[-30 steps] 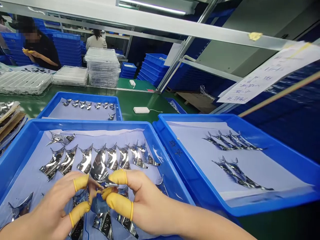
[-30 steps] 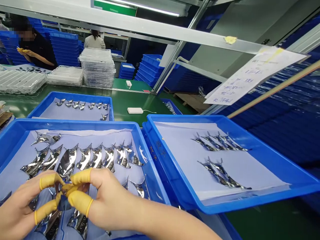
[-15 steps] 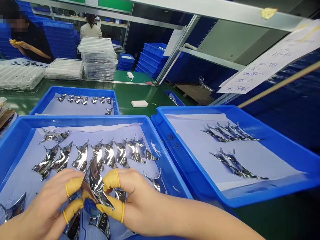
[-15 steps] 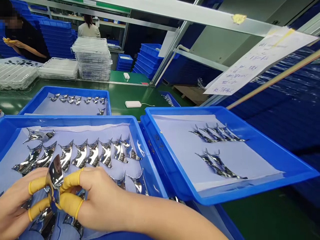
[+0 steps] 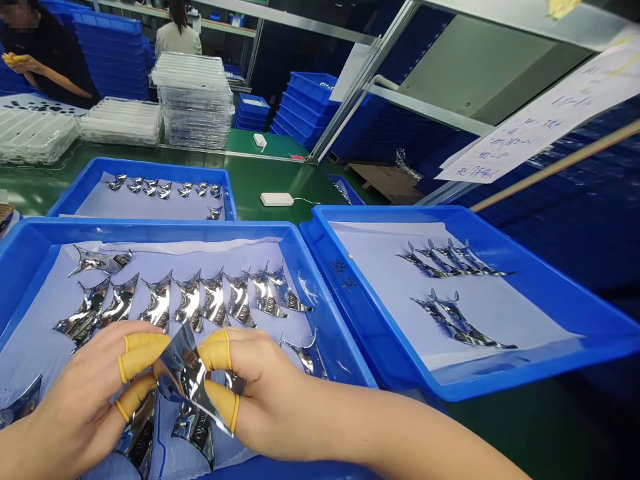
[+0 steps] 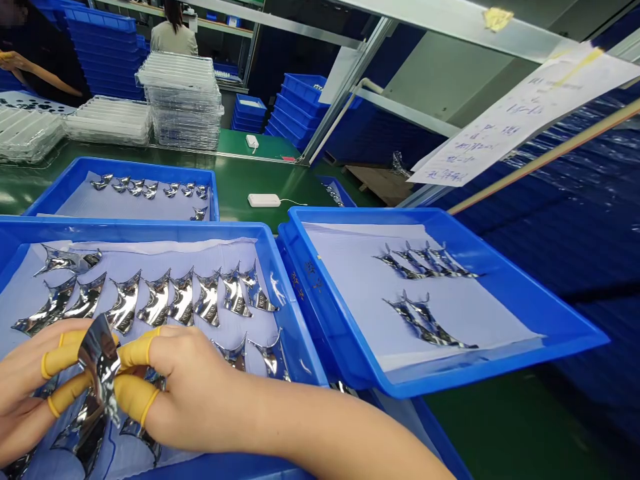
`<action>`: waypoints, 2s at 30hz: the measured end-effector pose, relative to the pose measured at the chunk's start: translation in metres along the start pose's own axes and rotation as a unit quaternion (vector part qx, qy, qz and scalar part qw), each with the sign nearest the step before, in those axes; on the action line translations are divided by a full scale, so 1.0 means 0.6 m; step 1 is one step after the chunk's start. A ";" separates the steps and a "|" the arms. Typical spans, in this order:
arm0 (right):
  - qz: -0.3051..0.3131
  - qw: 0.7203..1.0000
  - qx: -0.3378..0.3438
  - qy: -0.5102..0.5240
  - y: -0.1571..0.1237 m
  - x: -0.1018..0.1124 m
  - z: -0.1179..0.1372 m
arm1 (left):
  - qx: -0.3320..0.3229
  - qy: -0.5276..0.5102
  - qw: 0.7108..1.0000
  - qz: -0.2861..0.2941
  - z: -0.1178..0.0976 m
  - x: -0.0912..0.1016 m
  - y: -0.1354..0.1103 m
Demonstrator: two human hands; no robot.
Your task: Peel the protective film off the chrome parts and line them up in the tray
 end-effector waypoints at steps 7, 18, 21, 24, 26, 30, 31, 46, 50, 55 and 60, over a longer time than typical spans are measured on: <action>-0.048 0.987 -0.097 0.121 0.002 0.017 -0.010 | 0.032 -0.013 0.999 -0.024 -0.012 0.002 -0.002; -0.117 0.911 -0.221 0.327 0.002 0.015 -0.034 | 0.029 -0.026 0.999 -0.001 -0.013 0.002 0.001; -0.127 0.896 -0.240 0.350 0.003 0.016 -0.039 | -0.009 -0.023 0.999 0.030 -0.009 0.003 0.004; -0.137 0.891 -0.245 0.357 0.005 0.018 -0.043 | -0.012 -0.051 0.997 0.047 -0.008 0.004 0.006; -0.135 0.891 -0.238 0.363 0.006 0.018 -0.045 | -0.016 -0.072 0.996 0.054 -0.011 0.004 0.007; -0.128 0.881 -0.225 0.395 0.012 0.014 -0.049 | -0.010 -0.111 0.993 0.043 -0.015 0.006 0.004; -0.126 0.879 -0.224 0.401 0.014 0.013 -0.050 | -0.004 -0.117 0.993 0.033 -0.015 0.007 0.003; -0.155 0.784 -0.320 0.509 0.012 -0.027 -0.106 | 0.153 -0.210 0.963 -0.067 -0.026 0.019 -0.029; -0.133 0.759 -0.320 0.551 0.010 -0.049 -0.114 | 0.130 -0.199 0.970 -0.051 -0.029 0.010 -0.049; -0.116 0.757 -0.304 0.567 0.012 -0.062 -0.121 | 0.184 -0.239 0.950 -0.081 -0.040 0.003 -0.059; -0.110 0.801 -0.275 0.520 0.014 -0.048 -0.113 | 0.166 -0.282 0.944 -0.044 -0.028 0.011 -0.037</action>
Point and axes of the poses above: each hand's wrist, its own y-axis towards the middle knuckle, its own x-axis out of the back of the hand, z = x × y, the point moved 4 cm from there along y, towards the middle knuckle, and after that the axes turned 9 degrees about y, right-handed, at the moved point
